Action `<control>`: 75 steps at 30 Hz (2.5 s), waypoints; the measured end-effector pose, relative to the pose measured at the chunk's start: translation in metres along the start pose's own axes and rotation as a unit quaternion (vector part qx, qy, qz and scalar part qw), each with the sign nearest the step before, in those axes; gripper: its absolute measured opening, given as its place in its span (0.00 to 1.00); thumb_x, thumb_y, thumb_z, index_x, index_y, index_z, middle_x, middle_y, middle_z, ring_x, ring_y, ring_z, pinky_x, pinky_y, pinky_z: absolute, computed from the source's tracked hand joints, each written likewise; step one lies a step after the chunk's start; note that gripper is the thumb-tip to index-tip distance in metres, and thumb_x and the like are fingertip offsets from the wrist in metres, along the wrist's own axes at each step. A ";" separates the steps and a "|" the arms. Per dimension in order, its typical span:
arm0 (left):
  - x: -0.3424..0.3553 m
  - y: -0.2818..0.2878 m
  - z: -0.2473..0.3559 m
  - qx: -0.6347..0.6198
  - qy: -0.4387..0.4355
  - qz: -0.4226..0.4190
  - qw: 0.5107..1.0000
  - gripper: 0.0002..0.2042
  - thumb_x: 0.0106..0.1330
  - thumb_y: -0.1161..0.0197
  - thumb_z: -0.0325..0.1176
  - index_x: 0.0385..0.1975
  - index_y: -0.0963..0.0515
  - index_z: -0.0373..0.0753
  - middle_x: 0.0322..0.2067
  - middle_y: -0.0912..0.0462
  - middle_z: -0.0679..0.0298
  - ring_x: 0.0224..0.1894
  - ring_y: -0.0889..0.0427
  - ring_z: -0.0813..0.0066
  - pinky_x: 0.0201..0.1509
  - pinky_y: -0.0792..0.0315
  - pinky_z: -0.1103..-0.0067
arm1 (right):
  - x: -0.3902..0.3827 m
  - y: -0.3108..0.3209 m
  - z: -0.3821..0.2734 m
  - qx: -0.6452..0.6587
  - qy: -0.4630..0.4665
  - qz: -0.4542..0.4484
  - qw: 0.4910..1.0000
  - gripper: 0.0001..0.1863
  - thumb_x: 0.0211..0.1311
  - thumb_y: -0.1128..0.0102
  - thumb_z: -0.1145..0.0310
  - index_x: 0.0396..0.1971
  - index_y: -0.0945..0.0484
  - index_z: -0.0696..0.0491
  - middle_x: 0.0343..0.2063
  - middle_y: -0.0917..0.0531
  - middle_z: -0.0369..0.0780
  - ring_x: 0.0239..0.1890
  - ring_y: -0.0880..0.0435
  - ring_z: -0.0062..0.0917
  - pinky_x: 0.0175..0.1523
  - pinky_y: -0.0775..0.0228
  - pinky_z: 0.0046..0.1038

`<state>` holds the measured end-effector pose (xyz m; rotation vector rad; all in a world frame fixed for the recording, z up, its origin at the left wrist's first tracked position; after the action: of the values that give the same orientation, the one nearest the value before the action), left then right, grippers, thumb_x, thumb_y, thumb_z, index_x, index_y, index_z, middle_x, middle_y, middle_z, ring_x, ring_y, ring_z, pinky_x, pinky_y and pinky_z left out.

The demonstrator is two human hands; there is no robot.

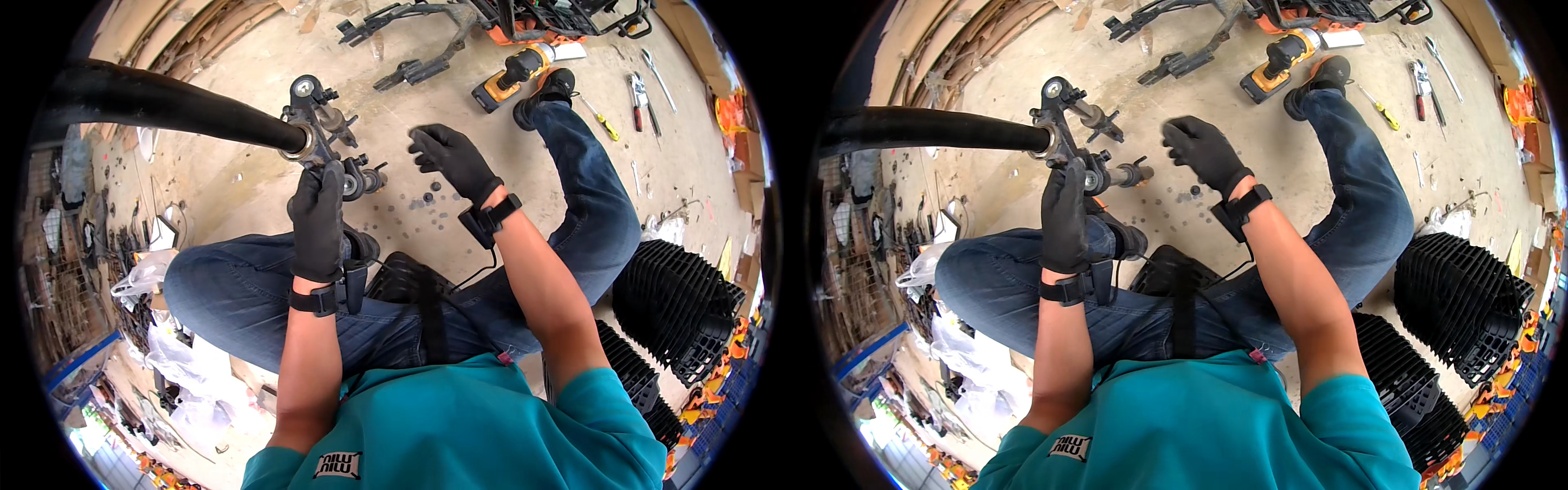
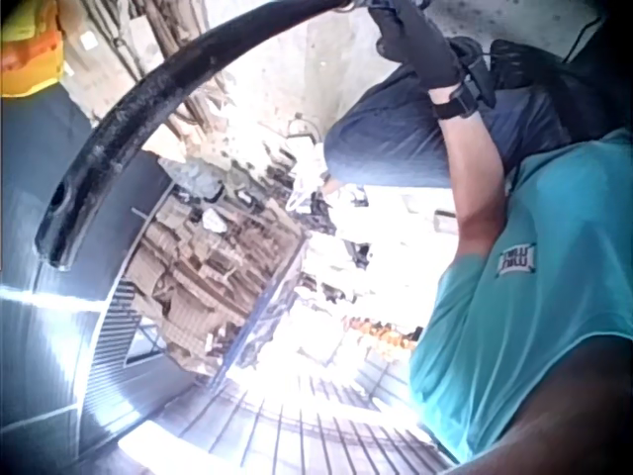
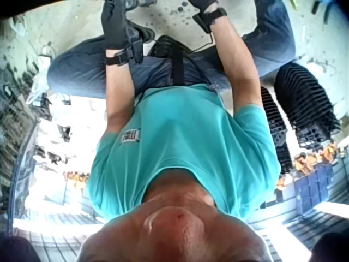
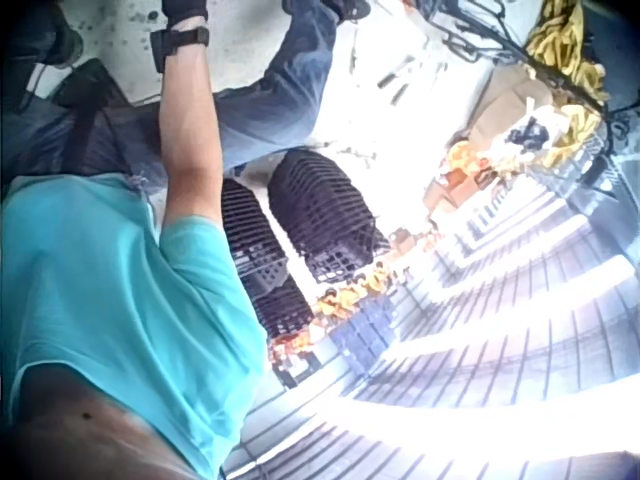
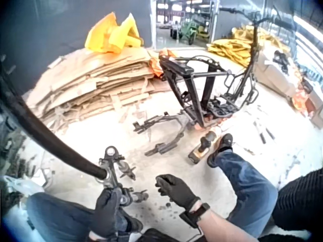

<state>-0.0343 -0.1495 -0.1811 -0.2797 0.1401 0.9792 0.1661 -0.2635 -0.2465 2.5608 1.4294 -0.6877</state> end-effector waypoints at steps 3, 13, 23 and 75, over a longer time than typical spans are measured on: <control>-0.002 -0.005 0.005 0.003 0.015 0.024 1.000 0.11 0.75 0.44 0.35 0.41 0.21 0.34 0.31 0.23 0.73 0.32 0.30 0.89 0.36 0.36 0.86 | -0.026 -0.048 -0.050 -0.023 0.145 -0.051 0.988 0.20 0.72 0.44 0.60 0.55 0.26 0.57 0.40 0.17 0.38 0.38 0.19 0.19 0.44 0.25 0.23; -0.005 0.024 0.029 0.335 -0.108 -0.086 0.932 0.15 0.71 0.41 0.33 0.52 0.26 0.31 0.40 0.24 0.61 0.39 0.26 0.79 0.38 0.29 0.80 | -0.042 -0.079 -0.052 -0.126 0.255 -0.074 0.956 0.33 0.58 0.31 0.62 0.60 0.32 0.59 0.45 0.19 0.49 0.45 0.18 0.33 0.52 0.26 0.32; 0.022 0.007 0.097 0.271 -0.197 -0.030 0.942 0.34 0.57 0.27 0.31 0.63 0.36 0.36 0.53 0.26 0.58 0.55 0.25 0.66 0.61 0.32 0.66 | -0.040 -0.076 -0.062 -0.095 0.143 -0.100 0.980 0.30 0.55 0.28 0.66 0.55 0.30 0.59 0.39 0.18 0.43 0.39 0.18 0.24 0.47 0.25 0.28; 0.026 -0.005 0.019 0.089 -0.152 0.112 0.978 0.30 0.58 0.30 0.29 0.56 0.39 0.32 0.43 0.21 0.57 0.43 0.20 0.72 0.45 0.24 0.76 | -0.053 0.064 -0.043 0.076 0.113 -0.093 0.986 0.17 0.59 0.34 0.76 0.49 0.23 0.56 0.36 0.17 0.37 0.37 0.17 0.22 0.43 0.22 0.25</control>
<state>-0.0161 -0.1255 -0.1687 0.0546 -0.0215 1.2120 0.2094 -0.3249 -0.1911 2.7176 1.7709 -0.5646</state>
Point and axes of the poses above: each hand's wrist, its own x-axis towards the middle knuckle, its own y-axis out of the back of the hand, z = x × y, the point moved 3 cm from there along x, towards the middle knuckle
